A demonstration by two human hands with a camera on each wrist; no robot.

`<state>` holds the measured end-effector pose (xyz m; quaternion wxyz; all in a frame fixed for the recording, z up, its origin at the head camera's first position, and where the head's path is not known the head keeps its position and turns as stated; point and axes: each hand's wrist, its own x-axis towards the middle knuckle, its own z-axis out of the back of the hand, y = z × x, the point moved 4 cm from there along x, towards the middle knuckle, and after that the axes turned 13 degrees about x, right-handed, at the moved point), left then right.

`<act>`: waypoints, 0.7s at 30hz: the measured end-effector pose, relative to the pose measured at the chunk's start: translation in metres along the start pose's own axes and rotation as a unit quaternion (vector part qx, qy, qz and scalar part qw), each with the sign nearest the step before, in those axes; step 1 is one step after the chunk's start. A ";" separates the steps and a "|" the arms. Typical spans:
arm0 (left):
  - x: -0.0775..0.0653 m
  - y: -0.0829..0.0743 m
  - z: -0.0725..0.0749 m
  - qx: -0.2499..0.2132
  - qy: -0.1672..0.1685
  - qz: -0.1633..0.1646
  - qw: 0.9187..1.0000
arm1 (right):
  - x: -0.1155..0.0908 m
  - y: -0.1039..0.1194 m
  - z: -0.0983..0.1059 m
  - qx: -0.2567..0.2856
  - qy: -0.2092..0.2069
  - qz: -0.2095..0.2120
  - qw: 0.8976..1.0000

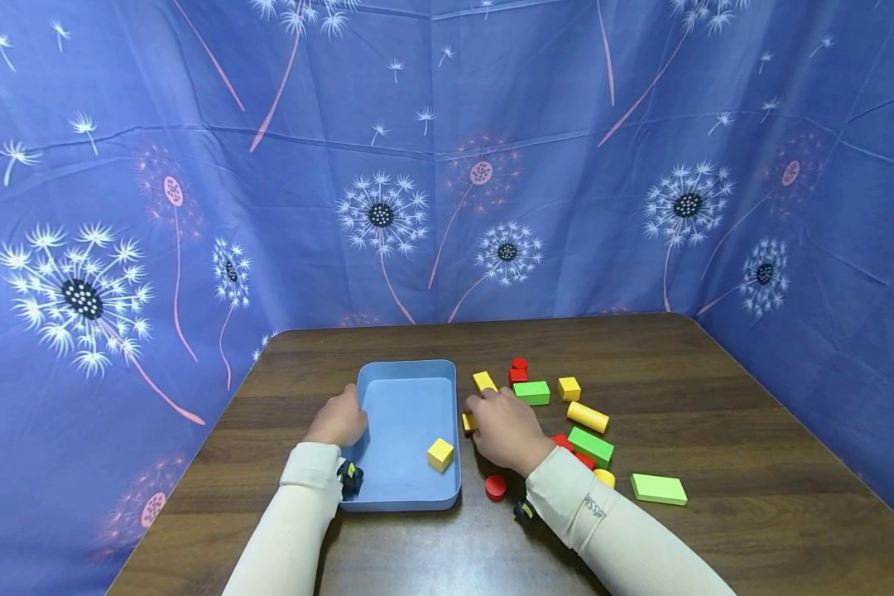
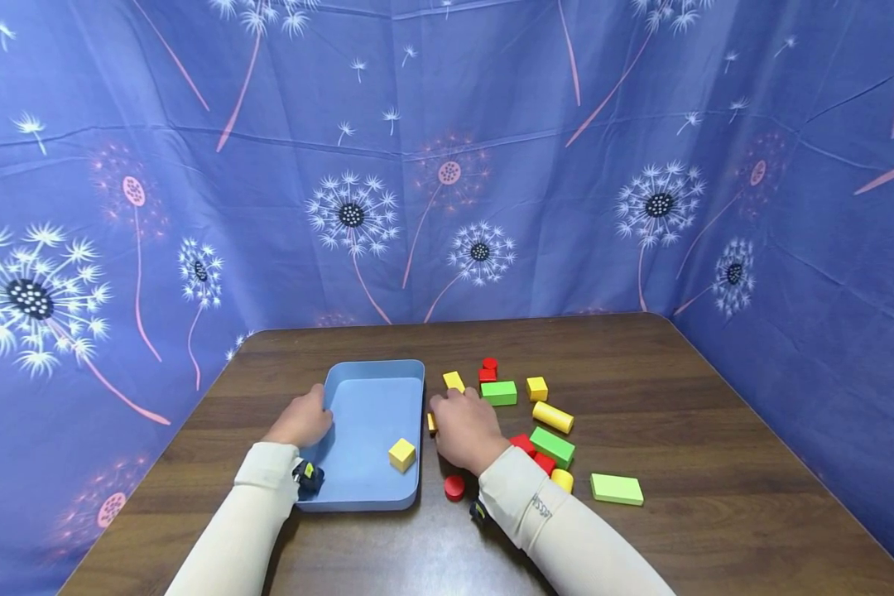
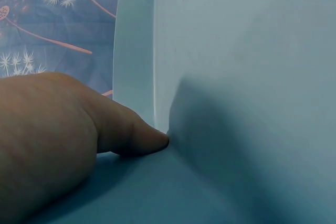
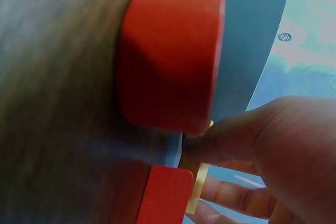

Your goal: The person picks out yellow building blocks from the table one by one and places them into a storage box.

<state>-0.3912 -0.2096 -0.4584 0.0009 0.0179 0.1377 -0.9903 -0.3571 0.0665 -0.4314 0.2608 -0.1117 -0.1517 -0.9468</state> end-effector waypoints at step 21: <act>0.000 -0.001 0.001 0.011 -0.003 0.001 1.000 | 0.000 0.010 0.014 -0.010 -0.059 0.015 0.998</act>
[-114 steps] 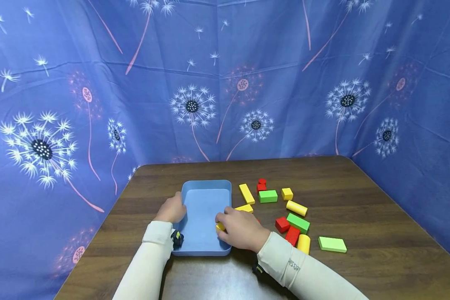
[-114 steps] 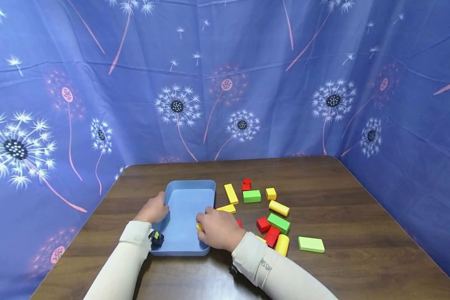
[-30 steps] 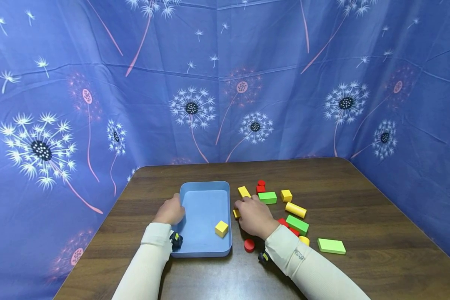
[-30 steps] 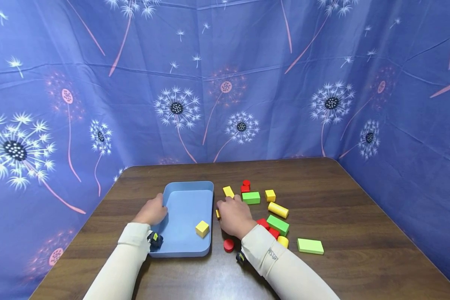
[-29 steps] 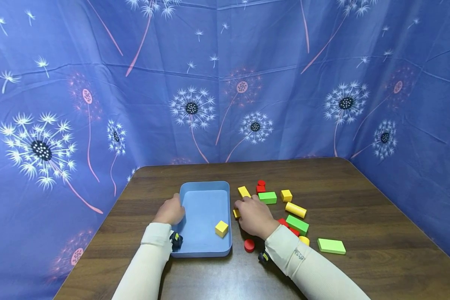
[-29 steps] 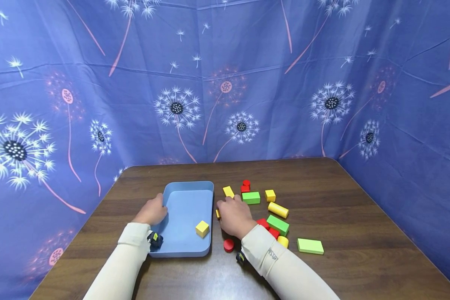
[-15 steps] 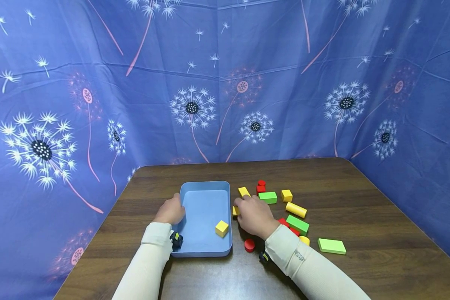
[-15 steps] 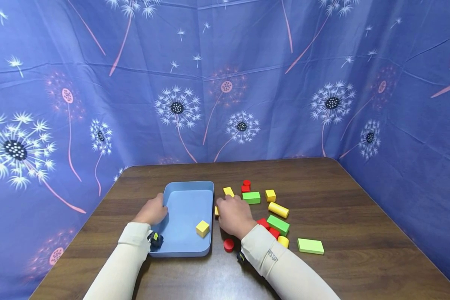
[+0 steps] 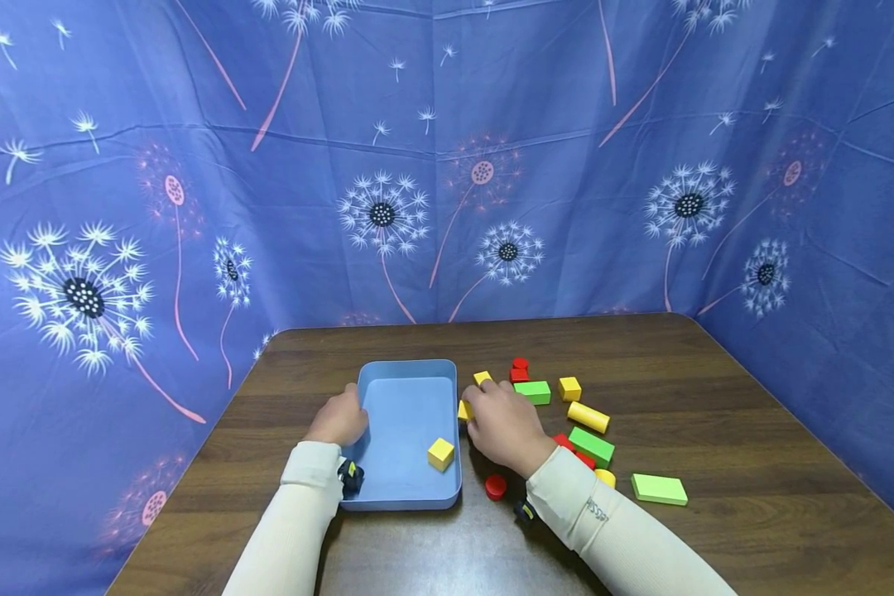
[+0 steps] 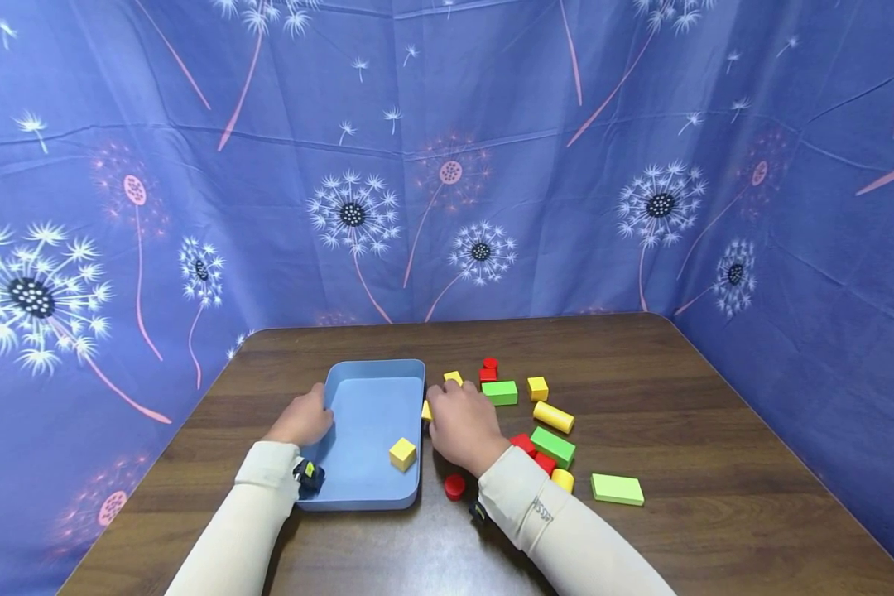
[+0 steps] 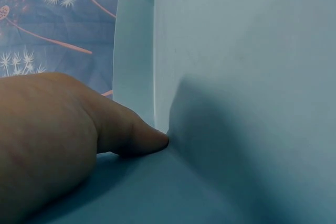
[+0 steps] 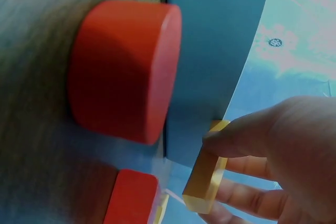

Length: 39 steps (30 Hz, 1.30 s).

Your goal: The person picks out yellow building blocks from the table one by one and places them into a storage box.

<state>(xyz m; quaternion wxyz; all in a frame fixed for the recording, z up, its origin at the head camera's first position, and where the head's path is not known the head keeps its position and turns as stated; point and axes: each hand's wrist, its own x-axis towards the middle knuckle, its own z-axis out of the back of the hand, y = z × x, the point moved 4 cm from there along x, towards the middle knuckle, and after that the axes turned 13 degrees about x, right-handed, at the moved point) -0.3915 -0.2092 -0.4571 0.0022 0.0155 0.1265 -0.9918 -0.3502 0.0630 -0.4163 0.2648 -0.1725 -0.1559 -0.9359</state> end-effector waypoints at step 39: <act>-0.001 -0.002 0.001 -0.002 0.004 0.002 1.000 | 0.000 0.029 0.009 0.090 -0.070 0.079 0.990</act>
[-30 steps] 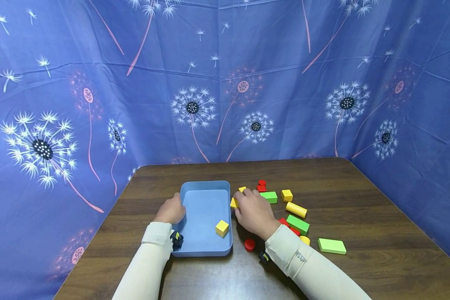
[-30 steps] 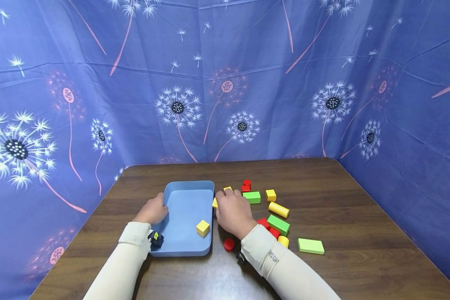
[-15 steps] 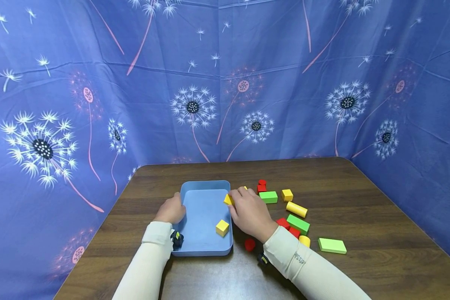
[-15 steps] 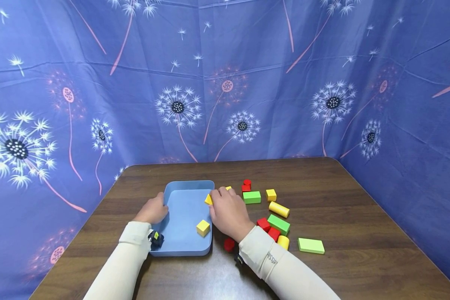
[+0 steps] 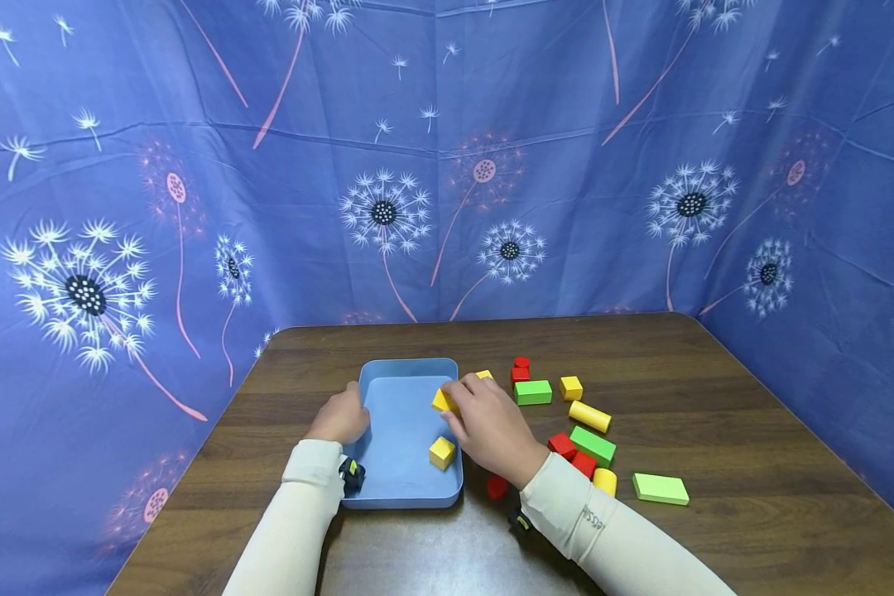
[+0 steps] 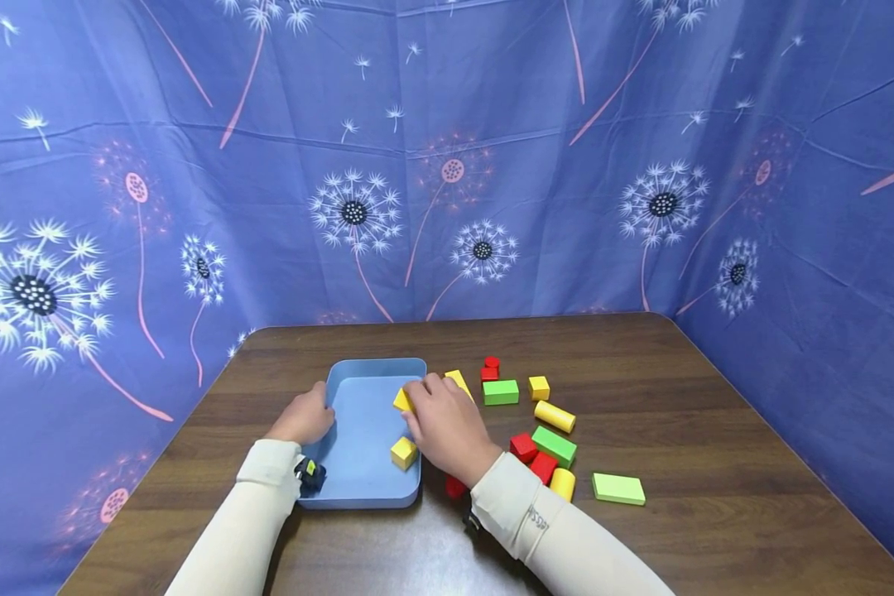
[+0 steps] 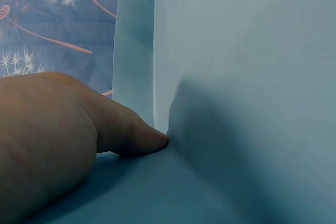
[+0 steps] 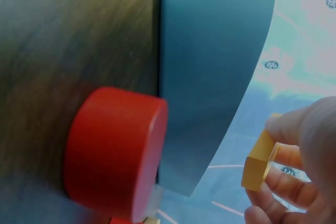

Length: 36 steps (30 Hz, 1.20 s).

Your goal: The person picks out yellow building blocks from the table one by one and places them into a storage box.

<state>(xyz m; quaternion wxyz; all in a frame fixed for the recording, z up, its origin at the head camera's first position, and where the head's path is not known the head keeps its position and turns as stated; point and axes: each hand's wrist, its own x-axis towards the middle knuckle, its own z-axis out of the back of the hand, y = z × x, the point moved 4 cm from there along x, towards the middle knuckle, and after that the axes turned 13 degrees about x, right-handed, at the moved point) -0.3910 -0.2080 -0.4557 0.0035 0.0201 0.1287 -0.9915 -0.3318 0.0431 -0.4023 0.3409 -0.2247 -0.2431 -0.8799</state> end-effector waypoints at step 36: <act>-0.001 0.000 0.001 0.001 -0.001 -0.002 1.000 | -0.010 0.028 -0.022 0.007 0.082 0.101 0.991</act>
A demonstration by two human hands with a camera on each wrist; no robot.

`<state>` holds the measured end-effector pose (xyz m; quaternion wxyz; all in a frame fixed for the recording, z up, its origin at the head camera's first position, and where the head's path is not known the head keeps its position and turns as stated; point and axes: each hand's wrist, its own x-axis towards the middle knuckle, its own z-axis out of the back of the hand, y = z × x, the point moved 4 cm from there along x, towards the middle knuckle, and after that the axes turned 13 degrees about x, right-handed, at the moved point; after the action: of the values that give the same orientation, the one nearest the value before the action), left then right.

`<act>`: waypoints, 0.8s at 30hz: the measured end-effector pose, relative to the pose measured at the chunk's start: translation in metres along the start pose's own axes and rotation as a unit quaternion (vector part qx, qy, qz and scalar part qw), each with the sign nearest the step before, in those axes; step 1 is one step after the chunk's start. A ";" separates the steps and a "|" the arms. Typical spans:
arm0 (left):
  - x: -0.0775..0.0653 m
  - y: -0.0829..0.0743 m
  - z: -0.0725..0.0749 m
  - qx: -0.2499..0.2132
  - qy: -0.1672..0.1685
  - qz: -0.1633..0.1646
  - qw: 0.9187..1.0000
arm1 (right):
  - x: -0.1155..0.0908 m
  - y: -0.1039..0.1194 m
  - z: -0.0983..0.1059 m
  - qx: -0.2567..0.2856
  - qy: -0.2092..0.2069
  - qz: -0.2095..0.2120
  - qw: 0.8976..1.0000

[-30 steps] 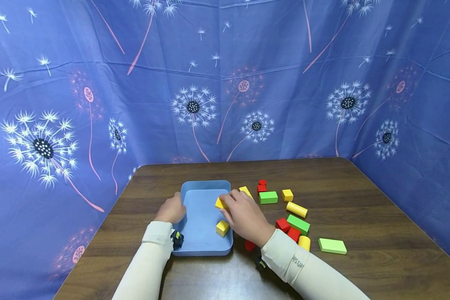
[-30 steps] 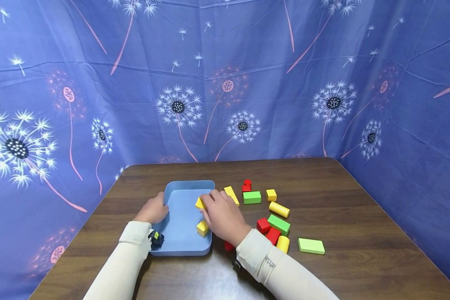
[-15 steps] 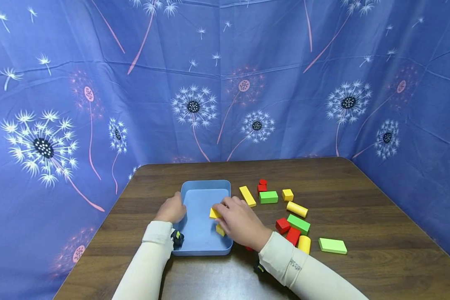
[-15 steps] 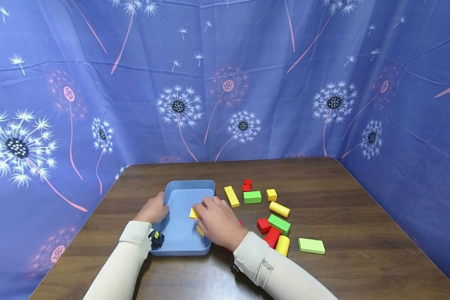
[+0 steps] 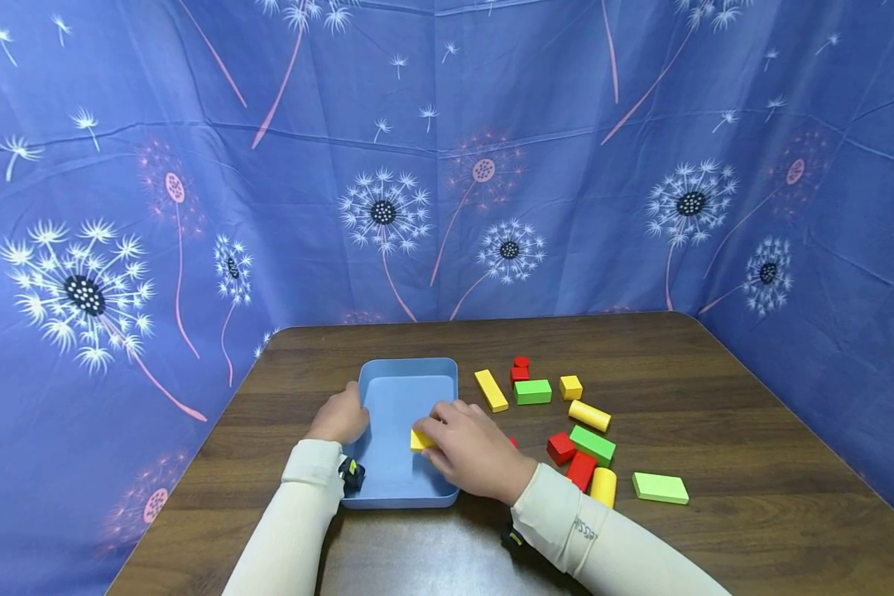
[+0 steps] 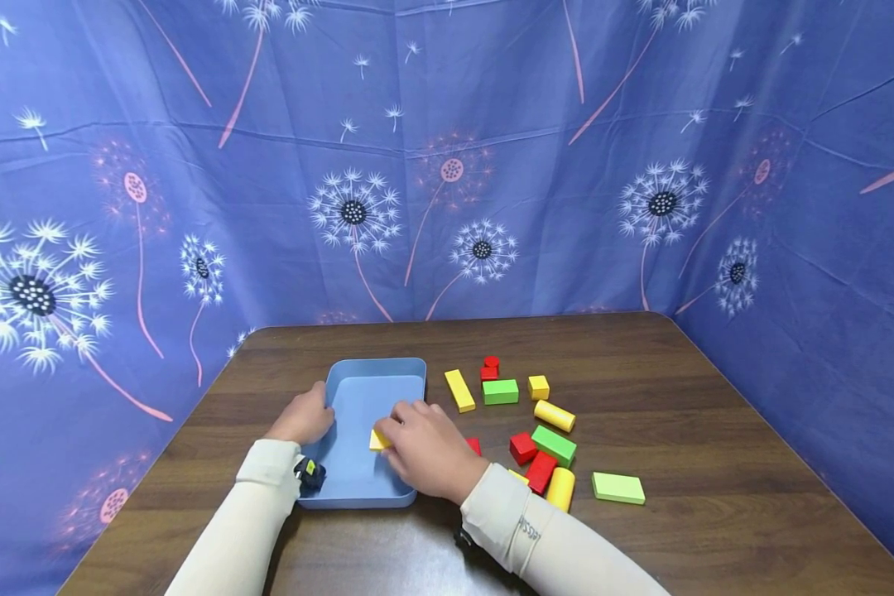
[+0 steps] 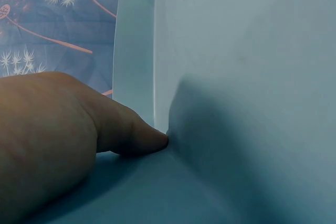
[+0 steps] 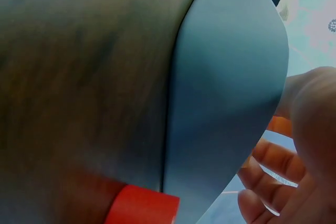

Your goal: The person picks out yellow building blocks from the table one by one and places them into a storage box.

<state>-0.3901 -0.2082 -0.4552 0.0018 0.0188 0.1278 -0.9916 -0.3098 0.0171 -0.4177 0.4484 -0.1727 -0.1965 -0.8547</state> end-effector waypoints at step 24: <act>0.001 0.000 -0.001 0.004 -0.005 -0.006 1.000 | -0.002 0.005 -0.004 0.021 0.033 0.022 0.999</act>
<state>-0.3908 -0.2085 -0.4560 -0.0038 0.0129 0.1239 -0.9922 -0.3050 0.0134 -0.4210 0.4768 -0.1394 -0.1954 -0.8456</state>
